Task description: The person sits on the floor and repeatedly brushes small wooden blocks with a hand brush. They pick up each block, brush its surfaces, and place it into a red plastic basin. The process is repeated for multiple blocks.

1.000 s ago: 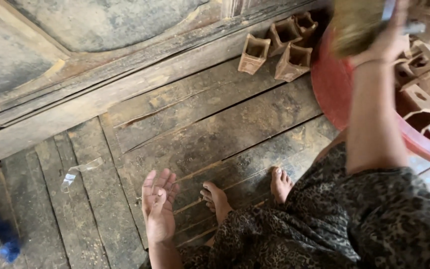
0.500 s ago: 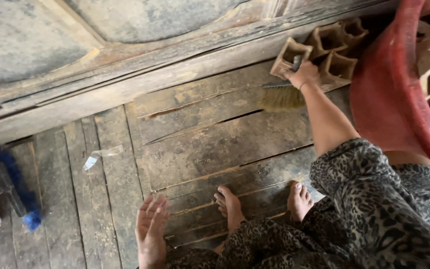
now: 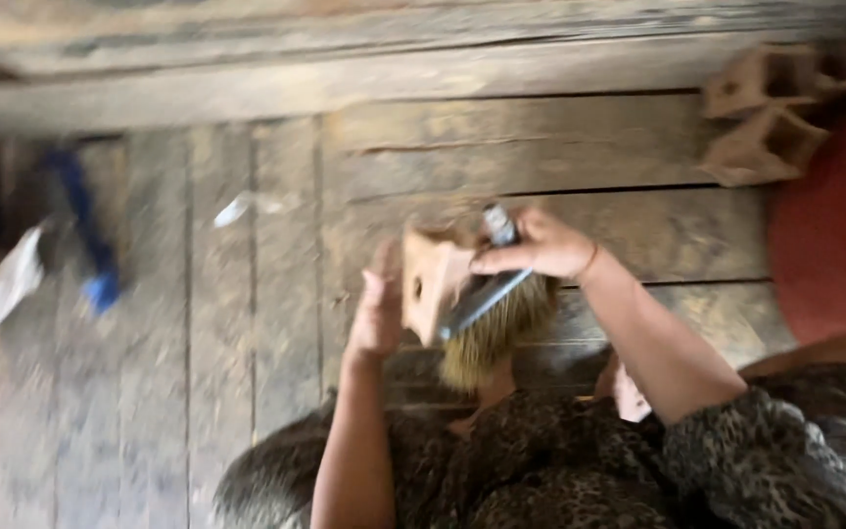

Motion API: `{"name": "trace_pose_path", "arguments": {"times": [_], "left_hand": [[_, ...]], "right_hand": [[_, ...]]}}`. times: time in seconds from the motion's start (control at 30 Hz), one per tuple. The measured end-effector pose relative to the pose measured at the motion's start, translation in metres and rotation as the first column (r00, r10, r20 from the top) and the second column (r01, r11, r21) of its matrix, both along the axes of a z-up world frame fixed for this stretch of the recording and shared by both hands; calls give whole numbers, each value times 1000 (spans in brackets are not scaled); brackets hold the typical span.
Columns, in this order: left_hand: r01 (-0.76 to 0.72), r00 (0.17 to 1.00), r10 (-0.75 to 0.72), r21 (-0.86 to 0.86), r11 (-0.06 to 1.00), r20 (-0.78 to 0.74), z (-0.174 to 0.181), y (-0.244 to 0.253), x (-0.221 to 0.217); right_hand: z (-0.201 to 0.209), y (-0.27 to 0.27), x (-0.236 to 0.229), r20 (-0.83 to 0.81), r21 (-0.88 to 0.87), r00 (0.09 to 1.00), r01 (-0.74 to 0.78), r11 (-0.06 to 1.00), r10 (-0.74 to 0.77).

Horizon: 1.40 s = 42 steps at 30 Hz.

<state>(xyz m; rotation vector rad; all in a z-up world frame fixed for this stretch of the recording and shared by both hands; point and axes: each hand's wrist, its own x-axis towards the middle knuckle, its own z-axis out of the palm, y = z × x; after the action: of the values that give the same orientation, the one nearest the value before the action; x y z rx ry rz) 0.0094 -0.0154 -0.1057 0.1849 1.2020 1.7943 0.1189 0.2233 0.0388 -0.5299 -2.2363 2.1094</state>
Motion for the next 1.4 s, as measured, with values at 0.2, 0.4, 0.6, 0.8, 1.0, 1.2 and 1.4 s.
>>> {"name": "trace_pose_path", "arguments": {"times": [0.2, 0.4, 0.6, 0.8, 1.0, 1.2, 1.4], "left_hand": [[-402, 745, -28, 482, 778, 667, 107, -4, 0], [-430, 801, 238, 250, 868, 550, 27, -17, -24], [-503, 780, 323, 229, 834, 536, 52, -21, -29], [-504, 796, 314, 280, 817, 517, 83, -20, -23], [-456, 847, 291, 326, 828, 445, -97, -35, -26], [-490, 866, 497, 106, 865, -49, 73, -12, -16], [-507, 775, 498, 88, 857, -389, 68, -29, -32]], "right_hand": [[22, -30, -10, -439, 258, 882, -60, 964, 173], [-40, -35, -21, -532, -811, 668, -224, 541, -521], [-28, -10, -35, -516, 628, 845, 483, 610, -137], [-13, -33, -62, -580, 283, 772, 490, 824, -260], [-15, -18, -36, -541, 710, 820, 564, 420, -187], [-10, -41, -47, -658, 328, 662, 681, 655, -358], [8, -70, -62, -669, 400, 735, 482, 779, -112]]}}
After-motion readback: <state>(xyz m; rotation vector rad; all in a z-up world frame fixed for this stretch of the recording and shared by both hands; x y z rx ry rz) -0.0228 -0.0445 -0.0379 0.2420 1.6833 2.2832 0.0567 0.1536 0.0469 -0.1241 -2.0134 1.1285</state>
